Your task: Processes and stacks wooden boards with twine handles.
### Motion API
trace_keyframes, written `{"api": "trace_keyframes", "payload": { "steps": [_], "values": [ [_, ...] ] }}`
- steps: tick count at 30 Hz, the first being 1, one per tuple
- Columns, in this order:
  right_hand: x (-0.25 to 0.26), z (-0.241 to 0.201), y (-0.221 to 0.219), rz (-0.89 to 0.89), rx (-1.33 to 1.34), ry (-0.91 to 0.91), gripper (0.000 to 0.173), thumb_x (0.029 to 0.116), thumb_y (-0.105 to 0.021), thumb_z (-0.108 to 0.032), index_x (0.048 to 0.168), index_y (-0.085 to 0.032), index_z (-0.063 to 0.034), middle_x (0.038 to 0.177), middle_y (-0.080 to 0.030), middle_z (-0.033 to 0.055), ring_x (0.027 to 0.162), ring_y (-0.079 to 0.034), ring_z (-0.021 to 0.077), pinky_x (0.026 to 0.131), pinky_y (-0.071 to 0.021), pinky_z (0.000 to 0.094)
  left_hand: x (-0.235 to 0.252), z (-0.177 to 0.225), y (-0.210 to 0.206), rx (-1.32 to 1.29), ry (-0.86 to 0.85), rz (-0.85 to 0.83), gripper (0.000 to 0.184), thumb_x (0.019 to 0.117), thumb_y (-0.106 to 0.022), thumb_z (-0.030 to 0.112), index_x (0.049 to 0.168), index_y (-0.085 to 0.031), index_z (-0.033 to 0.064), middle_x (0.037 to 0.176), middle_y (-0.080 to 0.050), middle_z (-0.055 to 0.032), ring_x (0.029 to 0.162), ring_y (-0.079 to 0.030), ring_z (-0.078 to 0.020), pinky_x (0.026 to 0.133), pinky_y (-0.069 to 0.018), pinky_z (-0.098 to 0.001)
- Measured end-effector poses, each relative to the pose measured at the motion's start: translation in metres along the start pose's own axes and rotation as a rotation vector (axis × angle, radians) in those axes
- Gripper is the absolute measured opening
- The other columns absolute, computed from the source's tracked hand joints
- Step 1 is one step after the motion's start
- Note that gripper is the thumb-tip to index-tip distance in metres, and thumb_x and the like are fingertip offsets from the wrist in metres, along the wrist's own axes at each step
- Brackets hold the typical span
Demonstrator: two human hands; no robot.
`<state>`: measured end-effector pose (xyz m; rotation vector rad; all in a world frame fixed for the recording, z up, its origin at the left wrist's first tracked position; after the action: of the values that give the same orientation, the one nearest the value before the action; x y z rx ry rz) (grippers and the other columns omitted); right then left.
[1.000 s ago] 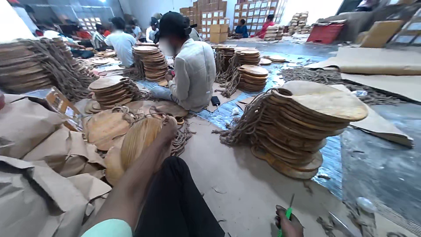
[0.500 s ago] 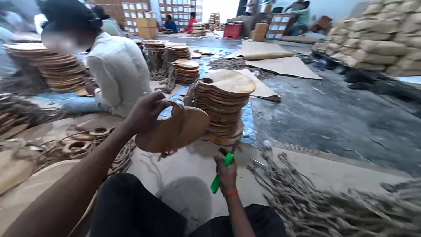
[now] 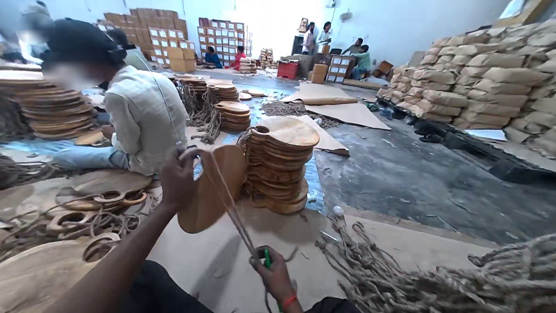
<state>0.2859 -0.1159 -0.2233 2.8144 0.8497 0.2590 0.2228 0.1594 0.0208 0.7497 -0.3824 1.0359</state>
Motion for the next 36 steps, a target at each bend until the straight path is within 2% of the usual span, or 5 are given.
{"api": "trace_keyframes", "payload": {
  "steps": [5, 12, 21, 24, 36],
  "values": [
    [0.012, 0.016, 0.058, -0.164, -0.178, -0.229, 0.026, 0.094, -0.066, -0.026, 0.107, -0.065, -0.0038, 0.084, -0.071, 0.0046, 0.066, -0.063, 0.0134, 0.063, -0.0533, 0.0353, -0.046, -0.085, -0.052, 0.443, -0.38, -0.222, 0.028, 0.1043, -0.058, 0.023, 0.109, -0.069, -0.0025, 0.082, -0.072, -0.0206, 0.073, -0.073, -0.0402, 0.063, -0.0589, -0.0592],
    [0.006, 0.04, 0.128, -0.251, -0.349, -0.397, 0.035, 0.0876, -0.08, -0.018, 0.118, -0.069, -0.0028, 0.087, -0.072, 0.0068, 0.069, -0.064, 0.0146, 0.066, -0.0539, 0.0343, -0.16, -0.19, -0.116, 0.71, 0.083, -1.252, 0.052, 0.1033, -0.052, 0.006, 0.154, -0.037, 0.0061, 0.129, -0.064, -0.0287, 0.123, -0.061, -0.0486, 0.105, -0.0459, -0.0653],
    [-0.002, -0.033, 0.084, -0.176, -0.198, -0.185, 0.023, 0.0923, -0.074, -0.021, 0.11, -0.072, -0.0062, 0.093, -0.073, -0.0005, 0.08, -0.068, 0.0083, 0.075, -0.0571, 0.028, -0.196, -0.066, -0.155, -0.042, -0.213, -1.248, 0.053, 0.1, -0.069, 0.034, 0.145, -0.056, 0.0078, 0.144, -0.059, -0.0163, 0.137, -0.052, -0.0346, 0.117, -0.0382, -0.0577],
    [0.002, -0.042, 0.065, -0.156, -0.154, -0.131, 0.017, 0.0908, -0.075, -0.019, 0.104, -0.073, -0.0083, 0.083, -0.07, -0.0019, 0.067, -0.061, 0.0074, 0.062, -0.0512, 0.0262, -0.209, -0.018, -0.155, -0.277, -0.288, -1.32, 0.048, 0.1016, -0.067, 0.024, 0.142, -0.056, 0.0014, 0.123, -0.069, -0.0189, 0.111, -0.067, -0.0306, 0.103, -0.0506, -0.0524],
    [-0.012, 0.045, 0.008, -0.272, -0.268, -0.243, 0.019, 0.0962, -0.07, -0.021, 0.105, -0.074, -0.0045, 0.087, -0.073, 0.0021, 0.078, -0.068, 0.0104, 0.079, -0.0573, 0.0329, -0.267, -0.098, -0.142, 0.088, -0.081, -1.529, 0.044, 0.1095, -0.047, 0.036, 0.114, -0.062, -0.0053, 0.093, -0.066, -0.0243, 0.091, -0.067, -0.0412, 0.087, -0.0511, -0.0607]
  ]
}}
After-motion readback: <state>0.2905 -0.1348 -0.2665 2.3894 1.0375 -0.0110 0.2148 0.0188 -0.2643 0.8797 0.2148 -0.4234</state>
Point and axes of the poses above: each hand's wrist, its own x-axis towards the middle knuckle, its own y-axis out of the back of the hand, z = x × y, the point moved 6 cm from there along x, towards the middle knuckle
